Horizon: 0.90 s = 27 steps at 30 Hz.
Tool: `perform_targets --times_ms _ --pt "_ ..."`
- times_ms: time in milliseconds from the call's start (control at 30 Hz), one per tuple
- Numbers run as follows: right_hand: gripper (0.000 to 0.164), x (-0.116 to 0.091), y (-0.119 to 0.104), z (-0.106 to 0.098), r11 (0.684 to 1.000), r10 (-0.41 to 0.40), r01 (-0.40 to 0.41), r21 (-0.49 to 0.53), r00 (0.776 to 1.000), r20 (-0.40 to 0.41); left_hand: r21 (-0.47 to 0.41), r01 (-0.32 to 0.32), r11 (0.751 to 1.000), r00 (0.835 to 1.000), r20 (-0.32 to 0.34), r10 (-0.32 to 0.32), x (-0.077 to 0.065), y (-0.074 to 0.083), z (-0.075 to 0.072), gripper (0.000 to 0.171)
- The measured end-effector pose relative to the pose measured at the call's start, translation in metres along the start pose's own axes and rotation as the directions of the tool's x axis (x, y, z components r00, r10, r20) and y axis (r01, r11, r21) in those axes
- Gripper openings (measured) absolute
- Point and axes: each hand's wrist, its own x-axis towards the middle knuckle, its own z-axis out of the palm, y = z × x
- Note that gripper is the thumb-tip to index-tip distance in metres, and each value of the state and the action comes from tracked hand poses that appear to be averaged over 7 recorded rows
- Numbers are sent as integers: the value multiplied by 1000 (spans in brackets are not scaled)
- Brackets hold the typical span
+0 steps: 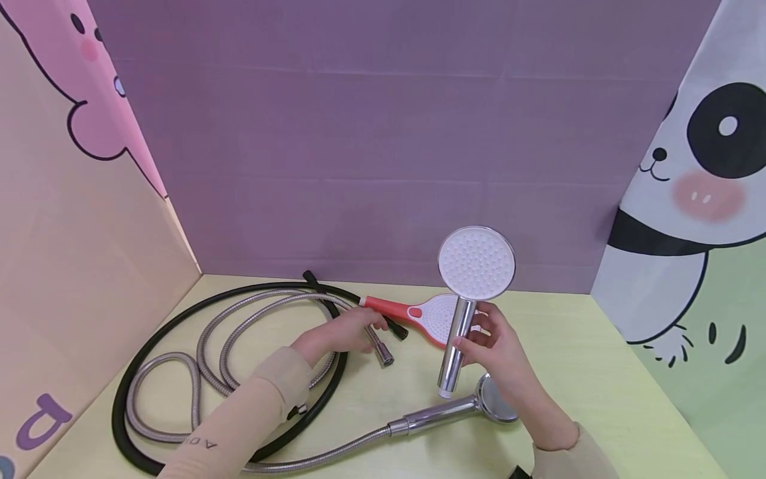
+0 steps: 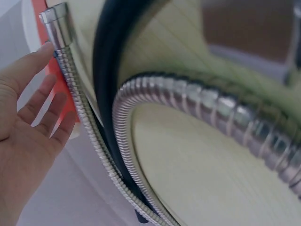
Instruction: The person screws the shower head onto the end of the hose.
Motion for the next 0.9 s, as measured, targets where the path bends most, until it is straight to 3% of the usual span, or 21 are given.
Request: perform_targets --times_ms 133,333,667,900 --pt "59 0 -2 1 1000 -3 3 6 1000 3 72 1 997 1000 5 -1 3 -5 5 42" --pt "59 0 -1 0 1000 -1 1 13 1000 5 171 -48 984 999 5 48 5 -10 10 38" --pt "56 1 2 -2 999 -29 29 45 999 14 282 -69 957 998 13 68 5 -6 16 22" --pt "56 0 2 -1 998 -27 26 54 1000 12 260 -72 963 997 15 71 0 -3 13 20"
